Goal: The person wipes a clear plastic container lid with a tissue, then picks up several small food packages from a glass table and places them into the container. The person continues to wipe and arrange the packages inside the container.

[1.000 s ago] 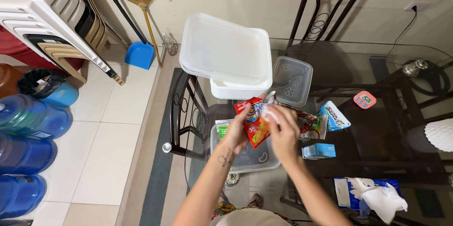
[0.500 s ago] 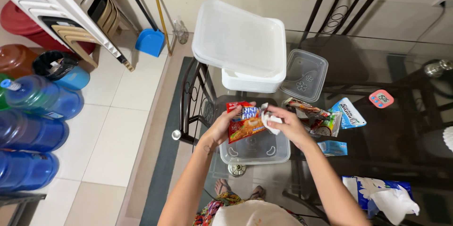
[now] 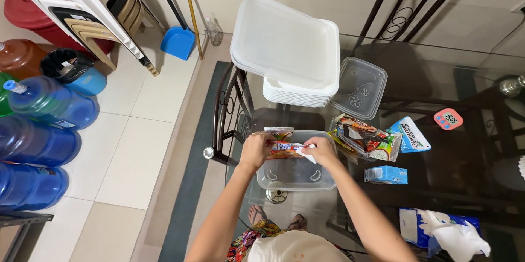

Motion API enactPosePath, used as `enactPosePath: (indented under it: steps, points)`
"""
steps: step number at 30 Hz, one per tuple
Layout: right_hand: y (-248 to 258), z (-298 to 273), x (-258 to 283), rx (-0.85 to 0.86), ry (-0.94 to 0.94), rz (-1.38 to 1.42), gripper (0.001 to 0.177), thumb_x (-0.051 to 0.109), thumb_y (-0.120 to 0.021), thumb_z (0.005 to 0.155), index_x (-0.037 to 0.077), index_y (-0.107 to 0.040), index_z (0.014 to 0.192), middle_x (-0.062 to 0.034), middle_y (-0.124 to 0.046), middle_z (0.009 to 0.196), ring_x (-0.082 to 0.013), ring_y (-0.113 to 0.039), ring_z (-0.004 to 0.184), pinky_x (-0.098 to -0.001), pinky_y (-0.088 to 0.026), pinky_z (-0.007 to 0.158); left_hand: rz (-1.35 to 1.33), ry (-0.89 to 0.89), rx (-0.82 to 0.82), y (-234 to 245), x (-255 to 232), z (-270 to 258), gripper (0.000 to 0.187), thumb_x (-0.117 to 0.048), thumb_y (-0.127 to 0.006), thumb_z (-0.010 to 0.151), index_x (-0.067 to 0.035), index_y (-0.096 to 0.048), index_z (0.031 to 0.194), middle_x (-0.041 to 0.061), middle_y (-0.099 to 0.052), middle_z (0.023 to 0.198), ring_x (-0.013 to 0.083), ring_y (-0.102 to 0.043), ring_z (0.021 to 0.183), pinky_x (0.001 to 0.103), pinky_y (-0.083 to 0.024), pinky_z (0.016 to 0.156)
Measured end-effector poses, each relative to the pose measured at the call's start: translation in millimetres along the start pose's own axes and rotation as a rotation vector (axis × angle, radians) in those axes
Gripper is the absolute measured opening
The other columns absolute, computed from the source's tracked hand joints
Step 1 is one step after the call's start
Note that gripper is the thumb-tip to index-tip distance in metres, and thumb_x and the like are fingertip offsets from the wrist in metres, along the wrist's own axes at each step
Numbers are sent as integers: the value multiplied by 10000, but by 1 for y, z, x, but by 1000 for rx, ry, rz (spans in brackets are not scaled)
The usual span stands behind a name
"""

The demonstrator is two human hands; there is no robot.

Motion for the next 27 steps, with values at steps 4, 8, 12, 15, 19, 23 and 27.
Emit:
enactPosePath:
  steps: [4,8,12,15,19,23,27]
  points:
    - [-7,1,-7,-23,-36,102,332,237,-865,704,92,-802,995,-90,-789,866,-198,-749,764,-332,-563,715,102,-128,-59,6,-13,6,158,-36,-718,790,-83,-784,926,119,-742,923,306,-669,904,430,-516,872]
    - [-2,-8,-6,-82,-5,164,440,205,-861,731,87,-746,1139,-128,-774,992,-192,-732,828,-323,-555,737,96,-159,-112,8,-21,10,253,17,-688,777,-95,-768,988,98,-716,925,300,-642,933,428,-494,865]
    - [9,-30,-14,-36,-45,403,392,151,-808,792,91,-742,1174,-121,-775,1017,-175,-717,826,-302,-552,708,142,-138,-132,8,-27,11,293,39,-685,745,-92,-752,999,93,-686,908,312,-627,942,426,-492,868]
    - [34,-43,-13,-28,77,534,318,121,-747,869,88,-736,1185,-57,-772,1036,-107,-697,894,-244,-537,764,124,-108,-107,10,-35,16,304,13,-701,739,-103,-760,1014,82,-696,968,305,-619,980,426,-481,876]
    - [84,-65,-26,-231,1,452,215,100,-607,951,59,-753,1103,-101,-771,931,-177,-709,830,-319,-553,739,157,-364,-144,5,-73,21,311,-42,-738,725,-45,-728,1036,121,-656,1117,322,-574,1084,442,-449,928]
    - [122,-99,-19,-458,-23,-102,221,224,-706,889,43,-762,1002,-175,-751,964,-330,-710,880,-414,-548,798,131,-425,-45,-29,-101,30,306,-27,-713,709,-59,-728,1012,109,-652,1149,309,-567,1126,430,-445,960]
    - [123,-107,12,-568,235,-599,675,339,-809,590,9,-722,1172,-176,-696,1058,-374,-691,928,-471,-539,828,189,-452,26,-65,-118,34,279,-22,-676,752,-72,-727,1022,103,-654,1189,295,-564,1148,409,-453,967]
Point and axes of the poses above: each hand's wrist, its own z-axis towards the middle knuckle, its own y-axis out of the back of the hand, x = y × z, the point moved 6 cm from there along z, towards the middle knuckle
